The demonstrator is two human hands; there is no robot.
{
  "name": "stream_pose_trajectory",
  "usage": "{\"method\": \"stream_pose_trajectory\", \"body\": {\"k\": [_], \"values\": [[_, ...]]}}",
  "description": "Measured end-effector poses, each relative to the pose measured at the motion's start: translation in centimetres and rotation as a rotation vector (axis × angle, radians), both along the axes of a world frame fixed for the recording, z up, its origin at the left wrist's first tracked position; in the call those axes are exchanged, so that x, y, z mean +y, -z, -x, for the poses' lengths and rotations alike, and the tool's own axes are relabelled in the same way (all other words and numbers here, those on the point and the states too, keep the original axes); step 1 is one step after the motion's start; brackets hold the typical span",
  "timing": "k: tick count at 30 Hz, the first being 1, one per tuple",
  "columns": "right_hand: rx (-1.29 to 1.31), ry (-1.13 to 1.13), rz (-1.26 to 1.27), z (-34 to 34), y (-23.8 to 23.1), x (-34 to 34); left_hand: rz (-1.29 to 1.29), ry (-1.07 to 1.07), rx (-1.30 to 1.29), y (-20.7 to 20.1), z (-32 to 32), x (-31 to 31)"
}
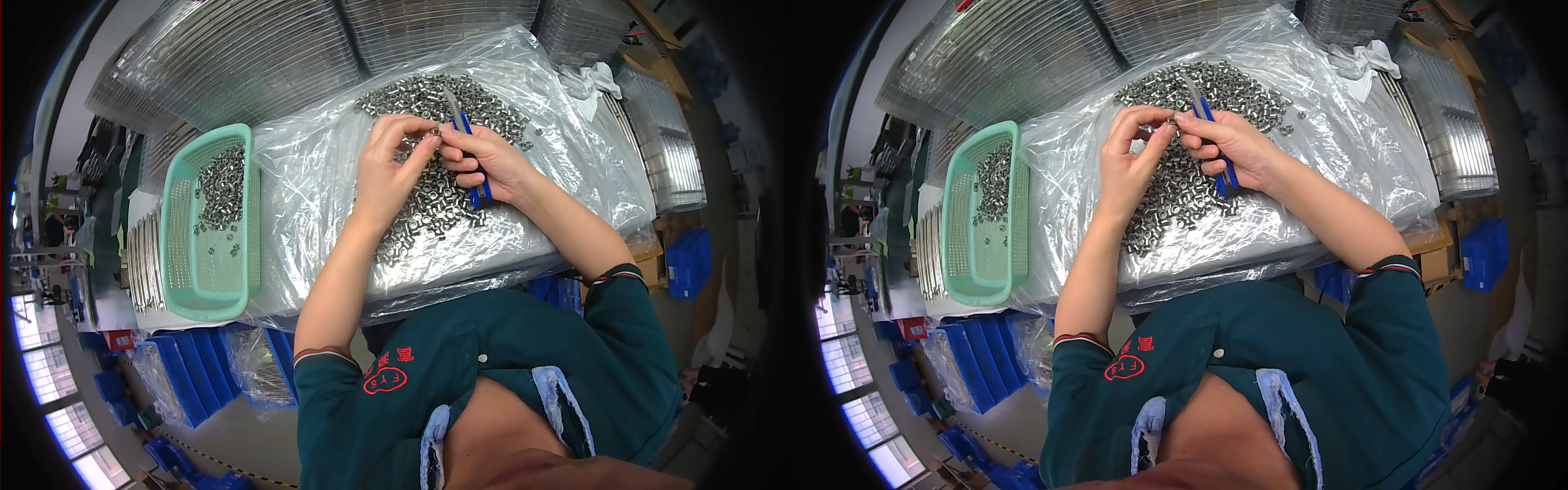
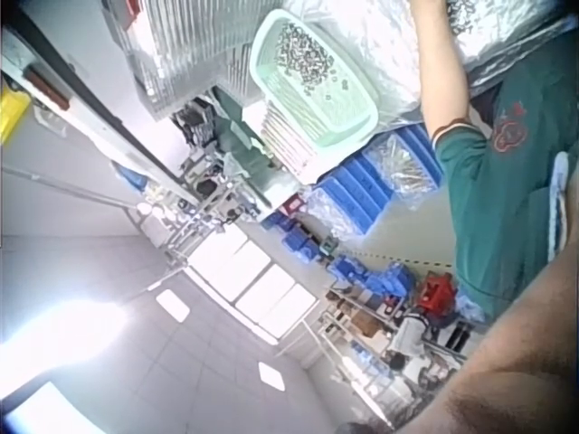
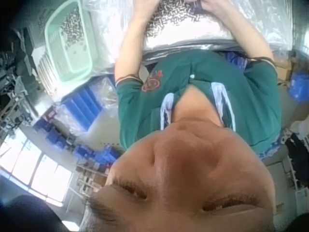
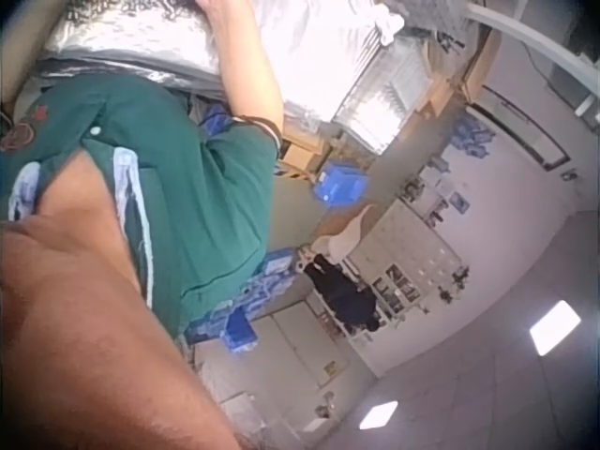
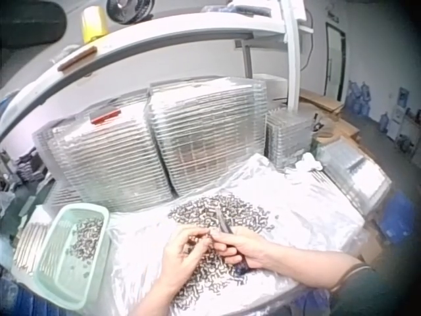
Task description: The recorder is using a pair of pliers to inspect and sort small metal components on a workbench in a manufacturing setting.
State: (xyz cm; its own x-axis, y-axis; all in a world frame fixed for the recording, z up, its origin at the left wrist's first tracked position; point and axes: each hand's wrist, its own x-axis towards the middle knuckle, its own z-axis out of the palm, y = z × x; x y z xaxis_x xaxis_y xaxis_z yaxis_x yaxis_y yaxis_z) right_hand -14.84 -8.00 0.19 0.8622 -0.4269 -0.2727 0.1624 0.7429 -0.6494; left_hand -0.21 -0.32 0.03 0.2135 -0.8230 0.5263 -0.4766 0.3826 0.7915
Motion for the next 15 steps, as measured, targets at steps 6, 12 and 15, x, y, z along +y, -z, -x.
{"method": "stream_pose_trajectory", "body": {"k": [6, 12, 15], "values": [[0.021, 0.012, 0.006, -0.02, -0.33, 0.21, 0.034, -0.052, 0.020, -0.24, 0.26, 0.06], [0.005, 0.041, 0.072, -0.01, -0.58, 0.28, 0.079, 0.002, -0.034, 0.04, 0.09, 0.00], [0.033, 0.051, 0.087, -0.01, -0.52, 0.26, 0.024, -0.015, 0.128, -0.30, 0.48, 0.16]]}}
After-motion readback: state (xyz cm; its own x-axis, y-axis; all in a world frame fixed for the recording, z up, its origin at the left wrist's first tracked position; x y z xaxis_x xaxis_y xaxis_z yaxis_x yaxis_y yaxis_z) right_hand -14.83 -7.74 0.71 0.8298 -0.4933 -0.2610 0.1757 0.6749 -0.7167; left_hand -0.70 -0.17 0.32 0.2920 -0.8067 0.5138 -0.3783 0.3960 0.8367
